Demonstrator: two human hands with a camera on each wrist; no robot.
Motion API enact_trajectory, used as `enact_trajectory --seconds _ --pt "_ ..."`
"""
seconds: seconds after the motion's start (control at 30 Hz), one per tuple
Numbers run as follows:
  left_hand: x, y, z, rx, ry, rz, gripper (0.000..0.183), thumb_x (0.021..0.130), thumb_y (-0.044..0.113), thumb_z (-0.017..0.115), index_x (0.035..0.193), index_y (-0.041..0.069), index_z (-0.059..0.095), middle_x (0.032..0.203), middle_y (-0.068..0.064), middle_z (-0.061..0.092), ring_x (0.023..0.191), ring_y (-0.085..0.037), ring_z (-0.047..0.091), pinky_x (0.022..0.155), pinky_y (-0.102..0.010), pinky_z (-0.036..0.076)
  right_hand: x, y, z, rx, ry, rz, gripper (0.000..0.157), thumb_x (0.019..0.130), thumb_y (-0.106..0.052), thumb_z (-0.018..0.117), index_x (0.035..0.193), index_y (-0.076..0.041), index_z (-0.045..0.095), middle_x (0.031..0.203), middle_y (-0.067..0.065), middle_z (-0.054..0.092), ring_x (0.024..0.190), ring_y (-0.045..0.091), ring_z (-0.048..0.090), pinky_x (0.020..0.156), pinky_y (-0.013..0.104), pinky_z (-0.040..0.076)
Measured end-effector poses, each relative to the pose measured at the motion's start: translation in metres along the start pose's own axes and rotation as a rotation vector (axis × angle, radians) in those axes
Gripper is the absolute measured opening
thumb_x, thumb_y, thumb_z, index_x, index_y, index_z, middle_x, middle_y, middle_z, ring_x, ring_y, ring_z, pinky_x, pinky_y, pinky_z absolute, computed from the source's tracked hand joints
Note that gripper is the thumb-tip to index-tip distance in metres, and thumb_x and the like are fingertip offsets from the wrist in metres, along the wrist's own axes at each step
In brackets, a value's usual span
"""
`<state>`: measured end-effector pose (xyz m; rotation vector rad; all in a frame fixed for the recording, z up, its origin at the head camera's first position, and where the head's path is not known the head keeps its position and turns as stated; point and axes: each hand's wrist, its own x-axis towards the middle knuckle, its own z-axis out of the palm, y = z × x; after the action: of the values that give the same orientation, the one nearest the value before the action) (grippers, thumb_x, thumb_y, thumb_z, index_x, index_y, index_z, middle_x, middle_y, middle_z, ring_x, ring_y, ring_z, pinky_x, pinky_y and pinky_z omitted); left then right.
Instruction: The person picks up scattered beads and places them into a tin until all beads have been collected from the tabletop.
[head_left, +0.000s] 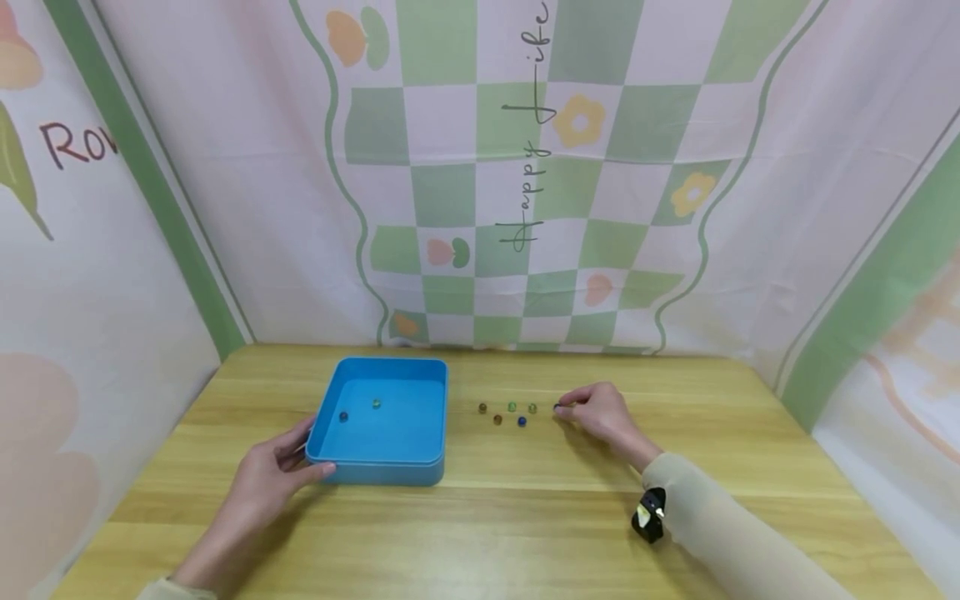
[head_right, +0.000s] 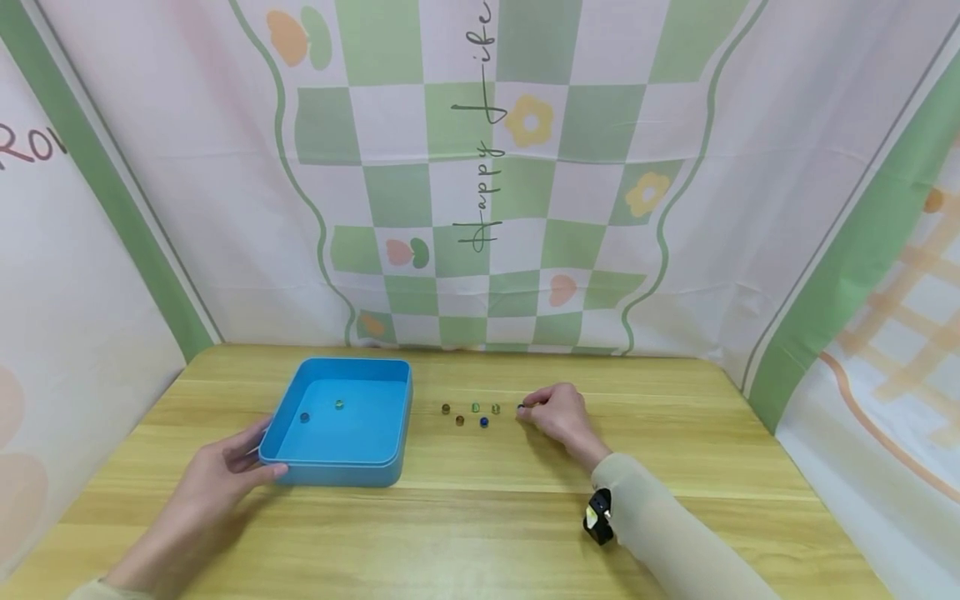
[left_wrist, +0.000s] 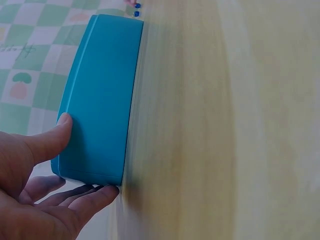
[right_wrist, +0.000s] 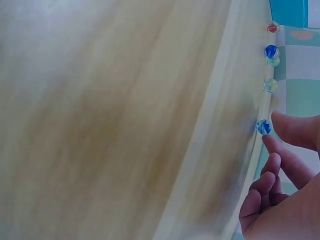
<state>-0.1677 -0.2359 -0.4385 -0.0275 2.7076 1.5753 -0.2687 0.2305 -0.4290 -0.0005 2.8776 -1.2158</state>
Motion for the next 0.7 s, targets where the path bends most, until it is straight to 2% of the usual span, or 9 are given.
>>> enact_trajectory --seconds 0.7 --pt "0.0008 -0.0014 0.0000 -0.017 -0.004 -0.003 0.082 0.093 0.018 0.084 0.160 0.001 0.040 0.158 -0.030 0.041 0.136 -0.044 0.055 0.102 -0.039 0.056 0.0052 0.0048 0.0016 -0.004 -0.007 0.026 0.017 0.092 -0.012 0.082 0.105 -0.001 0.082 0.119 0.022 0.074 0.122 0.046 0.062 0.106 0.060 0.050"
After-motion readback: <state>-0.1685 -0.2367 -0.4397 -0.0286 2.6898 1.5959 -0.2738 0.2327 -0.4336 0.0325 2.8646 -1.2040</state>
